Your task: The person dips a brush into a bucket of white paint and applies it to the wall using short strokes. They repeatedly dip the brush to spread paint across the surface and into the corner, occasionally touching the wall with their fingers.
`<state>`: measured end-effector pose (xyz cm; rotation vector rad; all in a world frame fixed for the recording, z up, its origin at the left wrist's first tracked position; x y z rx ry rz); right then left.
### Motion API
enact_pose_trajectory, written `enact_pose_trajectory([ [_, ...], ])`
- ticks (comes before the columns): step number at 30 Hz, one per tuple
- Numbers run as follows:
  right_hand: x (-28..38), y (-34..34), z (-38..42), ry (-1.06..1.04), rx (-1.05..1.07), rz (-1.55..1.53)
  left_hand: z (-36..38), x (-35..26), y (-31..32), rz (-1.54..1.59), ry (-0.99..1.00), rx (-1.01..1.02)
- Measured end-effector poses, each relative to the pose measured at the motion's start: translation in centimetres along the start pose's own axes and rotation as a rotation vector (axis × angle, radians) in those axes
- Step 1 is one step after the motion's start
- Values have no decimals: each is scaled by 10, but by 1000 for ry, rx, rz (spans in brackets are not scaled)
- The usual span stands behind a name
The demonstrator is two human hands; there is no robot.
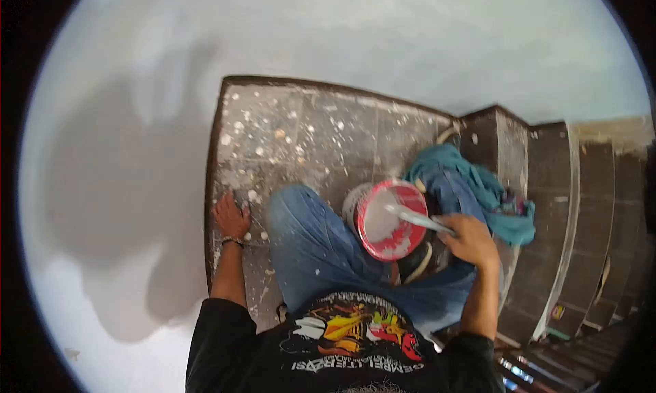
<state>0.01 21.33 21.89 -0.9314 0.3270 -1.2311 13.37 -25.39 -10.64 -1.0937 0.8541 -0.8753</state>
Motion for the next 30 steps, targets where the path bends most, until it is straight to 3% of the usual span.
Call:
enact_pose_trajectory([
  [9, 20, 82, -70, 106, 74, 339, -2, -8, -6, -42, 11, -23],
  [20, 15, 105, -96, 103, 70, 414, -3, -6, 1, -30, 21, -37],
  [26, 12, 69, -57, 91, 45, 253, -3, -11, -9, -6, 8, 8],
  [30, -9, 55, -28, 40, 36, -31, -2, -9, -9, -13, 1, -3],
])
Point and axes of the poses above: each hand's wrist, its own z-axis away from the middle knuckle, its own y-axis out of the palm, x = y × z, the point moved 1 cm from there along -z, towards the middle knuckle, and after that the axes turned 14 degrees about x, right-handed, at the moved point
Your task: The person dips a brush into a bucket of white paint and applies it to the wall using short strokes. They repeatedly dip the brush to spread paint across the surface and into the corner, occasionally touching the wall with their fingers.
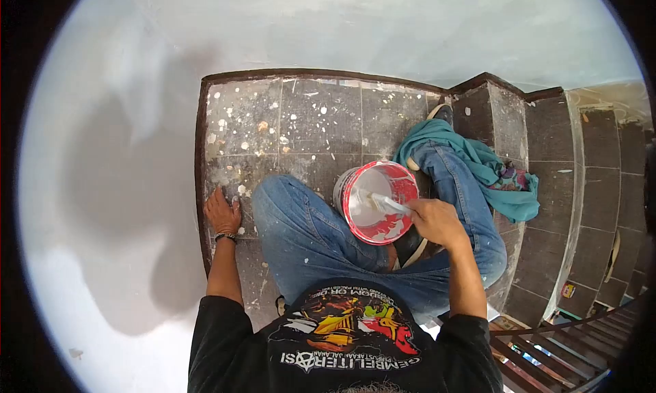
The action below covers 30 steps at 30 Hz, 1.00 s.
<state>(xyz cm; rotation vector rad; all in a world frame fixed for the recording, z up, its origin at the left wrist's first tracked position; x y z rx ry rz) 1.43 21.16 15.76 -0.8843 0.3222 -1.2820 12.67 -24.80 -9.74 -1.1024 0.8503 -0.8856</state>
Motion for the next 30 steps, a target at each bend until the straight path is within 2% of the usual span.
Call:
enact_pose_trajectory([
  [4, -32, 10, 18, -65, 10, -283, -19, 1, -23, 189, 107, -114],
  [6, -38, 13, 23, -33, 56, -433, -33, -36, -84, 349, 172, -165],
  [8, -38, 20, 27, -21, -2, -484, -41, -83, -118, 732, 318, -208],
  [10, -32, 22, 31, 3, -39, -566, -36, -142, -143, 793, 477, -81],
  [12, -35, 28, 32, -11, -41, -563, -17, -199, -160, 829, 583, 246],
  [14, -40, 34, 31, 6, -53, -513, -7, -234, -149, 746, 736, 465],
  [15, -45, 40, 31, -54, -111, -457, -7, -246, -135, 686, 800, 475],
  [17, -38, 35, 35, -108, -192, -353, -4, -261, -129, 597, 788, 477],
  [19, -38, 34, 36, -76, -133, -343, -4, -268, -129, 543, 735, 489],
  [26, -38, 19, 26, -118, -20, -437, -4, -257, -117, 758, 667, 382],
  [30, -35, 12, 9, -194, -83, -493, -11, -237, -129, 798, 517, 328],
])
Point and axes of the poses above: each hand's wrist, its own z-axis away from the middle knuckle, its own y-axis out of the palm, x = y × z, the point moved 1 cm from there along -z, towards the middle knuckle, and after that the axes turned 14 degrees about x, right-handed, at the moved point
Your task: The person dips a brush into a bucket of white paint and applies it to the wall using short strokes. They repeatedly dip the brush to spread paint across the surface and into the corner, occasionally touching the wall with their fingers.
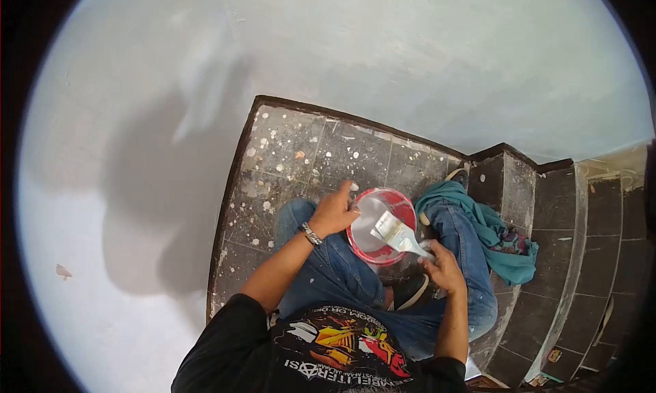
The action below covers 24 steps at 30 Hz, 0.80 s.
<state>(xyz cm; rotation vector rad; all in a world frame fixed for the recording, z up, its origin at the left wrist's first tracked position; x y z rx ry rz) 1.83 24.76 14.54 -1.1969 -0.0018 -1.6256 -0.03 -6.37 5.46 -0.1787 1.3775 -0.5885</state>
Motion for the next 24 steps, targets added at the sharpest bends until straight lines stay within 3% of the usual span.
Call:
enact_pose_trajectory([
  [5, 6, -8, -36, -104, -49, 41, 3, 14, -22, 42, -92, -100],
  [9, 38, -17, -53, -154, -104, 253, 9, 8, -22, 83, -124, -149],
  [12, 47, -18, -59, -63, -68, 331, 11, 12, -13, 91, -141, -118],
  [18, 38, -14, -58, -177, -184, 524, 18, 7, -16, 168, -153, -24],
  [24, 32, -5, -54, -147, -183, 386, 17, 11, -20, 109, -93, 38],
])
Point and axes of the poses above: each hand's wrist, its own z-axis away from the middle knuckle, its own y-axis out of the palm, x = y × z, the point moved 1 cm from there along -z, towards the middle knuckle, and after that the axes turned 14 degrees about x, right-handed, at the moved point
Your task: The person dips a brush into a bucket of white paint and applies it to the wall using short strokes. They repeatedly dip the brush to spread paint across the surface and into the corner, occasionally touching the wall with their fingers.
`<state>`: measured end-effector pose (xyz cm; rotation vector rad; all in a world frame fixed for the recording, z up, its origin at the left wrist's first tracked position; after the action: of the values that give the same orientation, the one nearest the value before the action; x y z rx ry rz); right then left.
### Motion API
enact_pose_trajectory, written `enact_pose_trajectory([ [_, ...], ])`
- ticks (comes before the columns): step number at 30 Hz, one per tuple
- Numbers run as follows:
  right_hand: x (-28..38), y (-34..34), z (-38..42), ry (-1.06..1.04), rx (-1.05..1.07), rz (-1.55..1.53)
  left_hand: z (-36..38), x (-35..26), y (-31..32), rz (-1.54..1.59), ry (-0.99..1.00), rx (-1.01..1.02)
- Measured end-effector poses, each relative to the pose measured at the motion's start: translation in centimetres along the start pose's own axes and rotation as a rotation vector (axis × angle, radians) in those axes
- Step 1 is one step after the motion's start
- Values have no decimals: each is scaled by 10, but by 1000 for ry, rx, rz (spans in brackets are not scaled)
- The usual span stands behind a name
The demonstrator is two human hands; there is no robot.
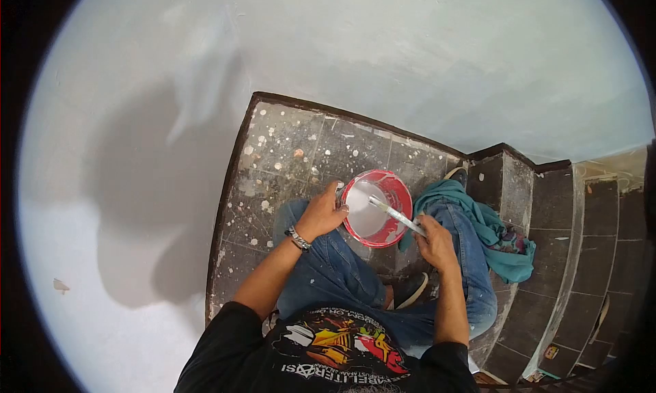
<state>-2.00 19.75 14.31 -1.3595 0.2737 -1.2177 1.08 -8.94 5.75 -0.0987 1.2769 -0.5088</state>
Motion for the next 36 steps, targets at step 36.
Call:
enact_pose_trajectory([
  [36, 117, 134, -324, 228, 89, -1745, 102, 224, -52, -630, -470, -432],
])
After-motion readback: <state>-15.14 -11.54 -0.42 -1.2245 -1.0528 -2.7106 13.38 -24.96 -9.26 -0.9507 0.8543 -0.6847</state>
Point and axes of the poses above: each hand's wrist, its own z-axis away from the middle knuckle, its own y-axis out of the palm, x = y × z, the point moved 1 cm from there along -z, towards the middle knuckle, and after that the axes turned 14 degrees about x, right-handed, at the moved point
